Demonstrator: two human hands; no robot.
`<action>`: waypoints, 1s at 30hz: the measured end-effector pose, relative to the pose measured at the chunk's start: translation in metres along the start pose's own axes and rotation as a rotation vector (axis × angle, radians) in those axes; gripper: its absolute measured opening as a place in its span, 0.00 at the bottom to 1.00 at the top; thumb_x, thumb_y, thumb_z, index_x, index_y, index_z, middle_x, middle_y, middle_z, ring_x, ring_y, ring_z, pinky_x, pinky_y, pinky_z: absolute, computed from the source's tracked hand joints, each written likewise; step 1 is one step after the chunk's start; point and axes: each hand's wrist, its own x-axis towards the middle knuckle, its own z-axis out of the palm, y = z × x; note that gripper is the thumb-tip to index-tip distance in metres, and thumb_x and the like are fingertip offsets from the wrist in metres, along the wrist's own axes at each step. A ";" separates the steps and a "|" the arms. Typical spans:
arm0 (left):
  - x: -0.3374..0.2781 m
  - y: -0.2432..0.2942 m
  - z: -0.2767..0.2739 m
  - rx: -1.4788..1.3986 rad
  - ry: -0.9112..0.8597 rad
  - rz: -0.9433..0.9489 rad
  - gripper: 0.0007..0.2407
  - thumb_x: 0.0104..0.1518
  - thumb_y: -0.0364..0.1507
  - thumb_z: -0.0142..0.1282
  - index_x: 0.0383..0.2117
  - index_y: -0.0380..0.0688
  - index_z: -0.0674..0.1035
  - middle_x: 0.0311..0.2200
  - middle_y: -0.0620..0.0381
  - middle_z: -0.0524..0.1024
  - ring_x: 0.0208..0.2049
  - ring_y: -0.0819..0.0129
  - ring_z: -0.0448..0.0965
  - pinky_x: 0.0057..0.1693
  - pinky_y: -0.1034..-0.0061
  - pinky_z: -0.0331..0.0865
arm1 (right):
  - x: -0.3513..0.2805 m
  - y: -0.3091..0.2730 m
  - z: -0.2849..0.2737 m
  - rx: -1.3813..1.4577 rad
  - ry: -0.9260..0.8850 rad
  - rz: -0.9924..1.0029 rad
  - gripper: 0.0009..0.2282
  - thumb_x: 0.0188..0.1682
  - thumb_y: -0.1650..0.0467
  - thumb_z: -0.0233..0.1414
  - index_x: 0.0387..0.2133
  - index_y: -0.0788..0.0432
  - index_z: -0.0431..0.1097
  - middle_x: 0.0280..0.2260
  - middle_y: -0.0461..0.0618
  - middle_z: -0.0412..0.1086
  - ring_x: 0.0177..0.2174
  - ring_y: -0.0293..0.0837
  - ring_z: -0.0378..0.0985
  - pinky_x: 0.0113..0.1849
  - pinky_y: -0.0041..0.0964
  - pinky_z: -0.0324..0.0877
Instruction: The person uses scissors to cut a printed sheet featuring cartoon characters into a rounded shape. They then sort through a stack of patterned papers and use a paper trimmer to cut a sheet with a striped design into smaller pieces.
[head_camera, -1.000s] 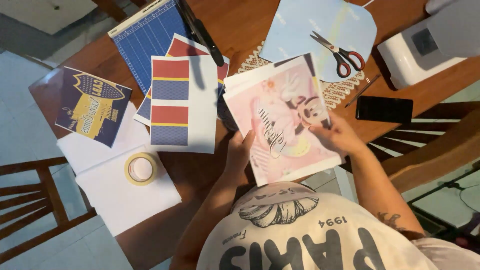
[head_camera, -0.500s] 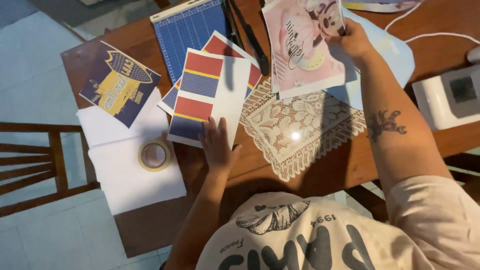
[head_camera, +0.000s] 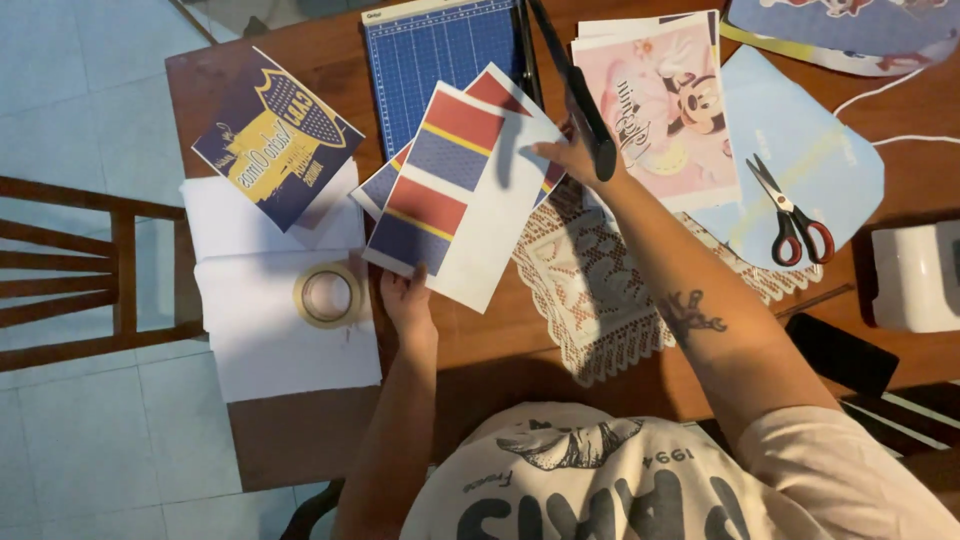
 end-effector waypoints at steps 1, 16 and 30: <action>0.015 -0.011 -0.009 -0.004 -0.020 -0.017 0.30 0.51 0.22 0.68 0.62 0.40 0.66 0.56 0.45 0.74 0.56 0.53 0.76 0.59 0.58 0.72 | 0.006 0.021 0.019 0.131 0.073 -0.191 0.15 0.41 0.63 0.65 0.30 0.56 0.65 0.29 0.45 0.65 0.31 0.43 0.70 0.38 0.40 0.64; -0.017 0.034 -0.051 0.505 -0.479 0.178 0.13 0.60 0.29 0.64 0.50 0.44 0.81 0.48 0.52 0.80 0.52 0.70 0.75 0.59 0.65 0.70 | -0.158 0.105 0.018 0.542 -0.037 -0.151 0.05 0.47 0.77 0.63 0.34 0.62 0.77 0.25 0.56 0.77 0.25 0.44 0.79 0.31 0.41 0.74; -0.064 0.052 -0.034 0.515 -0.622 0.245 0.09 0.59 0.27 0.64 0.43 0.41 0.85 0.41 0.48 0.83 0.47 0.65 0.81 0.56 0.63 0.72 | -0.206 0.068 0.010 0.563 0.176 -0.285 0.12 0.39 0.77 0.69 0.37 0.60 0.81 0.35 0.52 0.79 0.38 0.38 0.77 0.46 0.34 0.71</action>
